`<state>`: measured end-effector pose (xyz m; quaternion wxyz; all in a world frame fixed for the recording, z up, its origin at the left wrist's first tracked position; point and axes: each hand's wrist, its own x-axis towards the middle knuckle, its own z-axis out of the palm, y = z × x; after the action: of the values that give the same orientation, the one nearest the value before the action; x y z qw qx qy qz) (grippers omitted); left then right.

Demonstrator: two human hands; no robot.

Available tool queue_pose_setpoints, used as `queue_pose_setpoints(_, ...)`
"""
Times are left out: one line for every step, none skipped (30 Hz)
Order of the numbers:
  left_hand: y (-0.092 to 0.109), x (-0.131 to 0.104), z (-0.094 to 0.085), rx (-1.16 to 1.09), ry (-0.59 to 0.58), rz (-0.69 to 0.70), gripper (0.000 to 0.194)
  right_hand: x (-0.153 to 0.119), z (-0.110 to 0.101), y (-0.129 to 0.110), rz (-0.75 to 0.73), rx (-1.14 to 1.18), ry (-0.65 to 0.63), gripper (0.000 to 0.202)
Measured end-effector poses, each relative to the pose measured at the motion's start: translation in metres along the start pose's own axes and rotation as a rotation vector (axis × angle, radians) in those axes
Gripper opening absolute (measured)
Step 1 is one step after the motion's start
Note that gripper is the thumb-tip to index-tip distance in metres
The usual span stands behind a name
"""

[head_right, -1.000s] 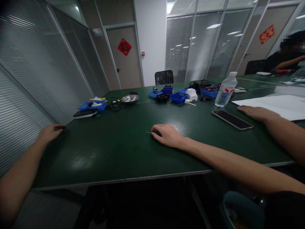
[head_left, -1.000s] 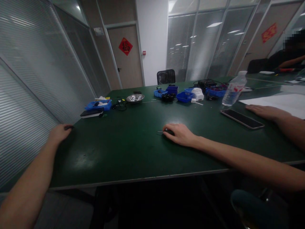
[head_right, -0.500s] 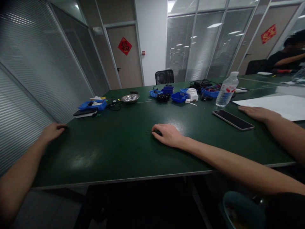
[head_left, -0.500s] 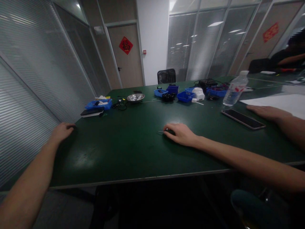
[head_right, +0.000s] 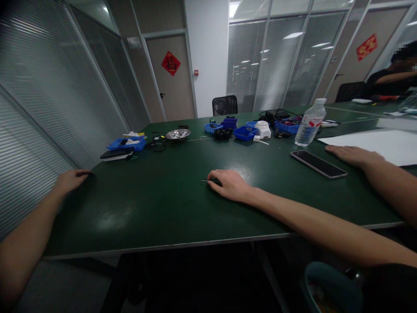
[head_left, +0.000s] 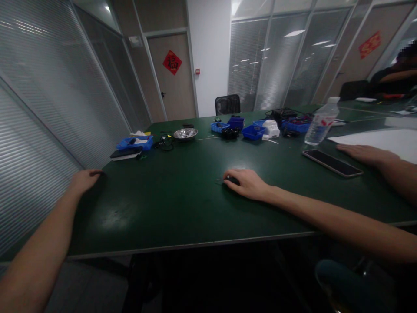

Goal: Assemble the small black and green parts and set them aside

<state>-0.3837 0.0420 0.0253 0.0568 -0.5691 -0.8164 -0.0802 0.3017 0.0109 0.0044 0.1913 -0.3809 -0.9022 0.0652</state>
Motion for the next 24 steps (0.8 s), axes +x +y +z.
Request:
queue_pose_setpoints(0.0003,-0.0003,-0.0006,-0.007,0.003,-0.008,0.042,0.0000,0.0000,0.0001,0.001,0.000,0.000,0.028)
queue_pose_setpoints(0.0006,-0.0005,-0.0012,-0.012,0.010,-0.005,0.041,-0.0001,-0.0001,0.0001,0.002,-0.001,-0.001,0.028)
queue_pose_setpoints(0.0009,-0.0006,-0.0018,-0.015,0.021,-0.002,0.041,-0.0001,-0.0004,-0.0001,0.003,-0.001,-0.004,0.028)
queue_pose_setpoints(0.0010,-0.0007,-0.0023,-0.014,0.030,-0.002,0.041,-0.0001,-0.0008,-0.0005,0.004,-0.001,-0.006,0.028)
queue_pose_setpoints(0.0010,-0.0008,-0.0028,-0.012,0.036,-0.004,0.041,-0.0002,-0.0011,-0.0008,0.005,0.001,-0.008,0.028)
queue_pose_setpoints(0.0010,-0.0010,-0.0032,-0.011,0.037,-0.011,0.041,-0.0002,-0.0015,-0.0012,0.006,0.004,-0.010,0.028)
queue_pose_setpoints(0.0009,-0.0013,-0.0034,-0.012,0.035,-0.020,0.042,-0.0002,-0.0018,-0.0015,0.007,0.005,-0.011,0.028)
queue_pose_setpoints(0.0008,-0.0016,-0.0037,-0.013,0.033,-0.031,0.043,-0.0001,-0.0019,-0.0017,0.007,0.006,-0.012,0.028)
queue_pose_setpoints(0.0007,-0.0021,-0.0039,-0.013,0.026,-0.040,0.044,0.0000,-0.0020,-0.0019,0.006,0.006,-0.013,0.028)
queue_pose_setpoints(0.0007,-0.0026,-0.0041,-0.014,0.016,-0.040,0.044,0.0001,-0.0020,-0.0020,0.004,0.005,-0.016,0.029)
queue_pose_setpoints(0.0008,-0.0031,-0.0043,-0.012,0.007,-0.041,0.043,0.0002,-0.0020,-0.0020,0.003,0.002,-0.017,0.029)
queue_pose_setpoints(0.0010,-0.0036,-0.0045,-0.008,-0.002,-0.040,0.042,0.0003,-0.0019,-0.0020,0.004,-0.002,-0.017,0.029)
queue_pose_setpoints(0.0012,-0.0040,-0.0047,0.001,-0.005,-0.036,0.041,0.0004,-0.0019,-0.0021,0.005,-0.005,-0.016,0.028)
queue_pose_setpoints(0.0013,-0.0043,-0.0049,0.008,-0.004,-0.030,0.040,0.0004,-0.0019,-0.0021,0.007,-0.007,-0.013,0.028)
queue_pose_setpoints(0.0013,-0.0045,-0.0049,0.012,0.004,-0.023,0.039,0.0004,-0.0019,-0.0021,0.008,-0.005,-0.012,0.027)
queue_pose_setpoints(0.0010,-0.0047,-0.0047,0.013,0.017,-0.015,0.039,0.0004,-0.0019,-0.0021,0.008,-0.002,-0.010,0.027)
queue_pose_setpoints(0.0005,-0.0047,-0.0044,0.011,0.030,-0.011,0.038,0.0003,-0.0018,-0.0019,0.006,0.003,-0.008,0.027)
queue_pose_setpoints(-0.0002,-0.0045,-0.0039,0.006,0.042,-0.011,0.037,0.0003,-0.0016,-0.0016,0.005,0.006,-0.006,0.027)
queue_pose_setpoints(-0.0012,-0.0042,-0.0031,0.000,0.050,-0.014,0.037,0.0003,-0.0014,-0.0012,0.003,0.007,-0.005,0.027)
queue_pose_setpoints(-0.0023,-0.0038,-0.0023,-0.007,0.052,-0.014,0.037,0.0003,-0.0010,-0.0008,0.001,0.005,-0.005,0.026)
queue_pose_setpoints(-0.0035,-0.0033,-0.0014,-0.009,0.052,-0.018,0.037,0.0004,-0.0007,-0.0003,-0.001,0.002,-0.004,0.026)
queue_pose_setpoints(-0.0047,-0.0028,-0.0005,-0.010,0.051,-0.015,0.037,0.0005,-0.0003,0.0001,-0.001,-0.003,-0.005,0.026)
queue_pose_setpoints(-0.0057,-0.0021,0.0004,-0.010,0.052,-0.004,0.038,0.0006,0.0000,0.0003,-0.001,-0.007,-0.006,0.026)
queue_pose_setpoints(-0.0066,-0.0015,0.0011,-0.009,0.053,0.012,0.039,0.0007,0.0002,0.0004,-0.001,-0.009,-0.007,0.026)
